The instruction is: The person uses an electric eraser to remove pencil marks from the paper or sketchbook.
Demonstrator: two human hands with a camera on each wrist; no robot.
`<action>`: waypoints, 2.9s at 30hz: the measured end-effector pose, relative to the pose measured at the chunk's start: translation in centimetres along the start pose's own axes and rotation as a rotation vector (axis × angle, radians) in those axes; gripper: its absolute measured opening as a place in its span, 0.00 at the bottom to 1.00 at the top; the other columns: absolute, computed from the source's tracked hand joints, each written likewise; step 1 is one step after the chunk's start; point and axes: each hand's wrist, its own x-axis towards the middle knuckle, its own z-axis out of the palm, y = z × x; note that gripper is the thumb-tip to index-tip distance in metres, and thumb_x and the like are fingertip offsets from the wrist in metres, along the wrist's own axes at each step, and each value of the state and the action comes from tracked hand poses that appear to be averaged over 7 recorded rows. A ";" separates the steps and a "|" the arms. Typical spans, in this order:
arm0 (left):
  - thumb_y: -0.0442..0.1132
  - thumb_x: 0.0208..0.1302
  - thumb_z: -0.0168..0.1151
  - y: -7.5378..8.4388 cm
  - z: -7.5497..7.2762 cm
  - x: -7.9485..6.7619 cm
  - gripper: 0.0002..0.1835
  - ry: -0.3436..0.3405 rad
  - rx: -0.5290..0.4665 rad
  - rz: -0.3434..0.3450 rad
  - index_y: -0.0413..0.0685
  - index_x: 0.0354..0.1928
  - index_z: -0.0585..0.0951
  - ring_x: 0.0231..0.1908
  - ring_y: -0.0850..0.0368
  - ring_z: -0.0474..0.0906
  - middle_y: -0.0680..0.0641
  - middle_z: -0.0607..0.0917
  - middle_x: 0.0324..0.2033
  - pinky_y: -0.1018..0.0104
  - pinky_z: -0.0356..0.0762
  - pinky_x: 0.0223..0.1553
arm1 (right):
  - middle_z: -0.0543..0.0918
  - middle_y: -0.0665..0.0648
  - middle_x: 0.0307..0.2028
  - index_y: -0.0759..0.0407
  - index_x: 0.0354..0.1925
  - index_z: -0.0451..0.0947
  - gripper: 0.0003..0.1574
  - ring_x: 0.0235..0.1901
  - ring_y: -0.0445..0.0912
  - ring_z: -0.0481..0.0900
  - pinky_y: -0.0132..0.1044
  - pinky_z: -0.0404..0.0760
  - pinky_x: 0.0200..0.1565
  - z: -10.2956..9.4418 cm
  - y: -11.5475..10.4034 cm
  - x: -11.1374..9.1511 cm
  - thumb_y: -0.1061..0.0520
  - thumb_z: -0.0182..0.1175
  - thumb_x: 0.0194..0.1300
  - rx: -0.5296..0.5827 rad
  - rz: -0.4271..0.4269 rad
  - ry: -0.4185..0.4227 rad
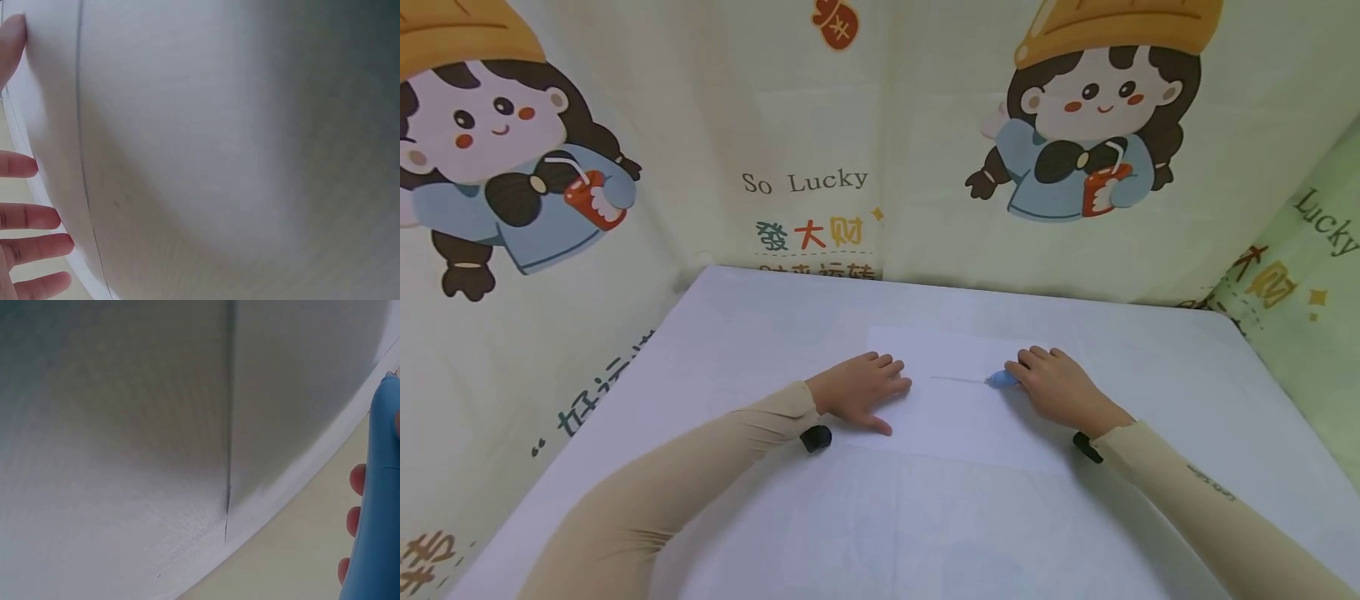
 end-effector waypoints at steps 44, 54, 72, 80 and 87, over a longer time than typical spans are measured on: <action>0.53 0.59 0.51 0.3 0.5 0.4 0.22 0.011 0.024 -0.042 0.48 0.51 0.69 0.40 0.55 0.67 0.49 0.73 0.41 0.62 0.67 0.43 | 0.77 0.59 0.31 0.62 0.39 0.77 0.16 0.31 0.51 0.75 0.42 0.73 0.29 0.1 -0.1 0.2 0.64 0.68 0.49 0.031 -0.007 -0.009; 0.54 0.59 0.51 -0.2 0.2 -0.1 0.24 -0.026 0.029 -0.030 0.47 0.52 0.68 0.40 0.55 0.68 0.49 0.73 0.42 0.62 0.67 0.45 | 0.77 0.58 0.32 0.61 0.40 0.77 0.16 0.32 0.50 0.75 0.42 0.72 0.29 0.4 0.0 0.2 0.64 0.67 0.50 0.025 -0.012 -0.012; 0.54 0.58 0.50 -0.2 0.6 0.0 0.23 -0.024 -0.004 -0.032 0.49 0.51 0.67 0.38 0.56 0.67 0.50 0.72 0.40 0.63 0.67 0.43 | 0.77 0.58 0.31 0.62 0.39 0.77 0.15 0.31 0.50 0.75 0.41 0.72 0.29 0.3 -0.1 0.2 0.63 0.67 0.50 0.017 -0.009 -0.021; 0.53 0.57 0.51 -0.1 0.6 -0.1 0.23 -0.013 -0.013 -0.037 0.49 0.50 0.68 0.38 0.56 0.68 0.50 0.72 0.40 0.62 0.68 0.44 | 0.77 0.58 0.31 0.62 0.39 0.77 0.14 0.31 0.50 0.74 0.41 0.72 0.29 0.2 -0.2 0.2 0.63 0.67 0.51 0.020 -0.007 -0.019; 0.54 0.57 0.50 -0.1 0.4 -0.2 0.23 -0.033 -0.010 -0.040 0.49 0.50 0.68 0.39 0.56 0.67 0.50 0.72 0.41 0.63 0.68 0.44 | 0.77 0.59 0.31 0.62 0.39 0.77 0.14 0.31 0.50 0.74 0.41 0.71 0.29 0.2 -0.1 0.3 0.63 0.67 0.50 0.019 0.001 -0.025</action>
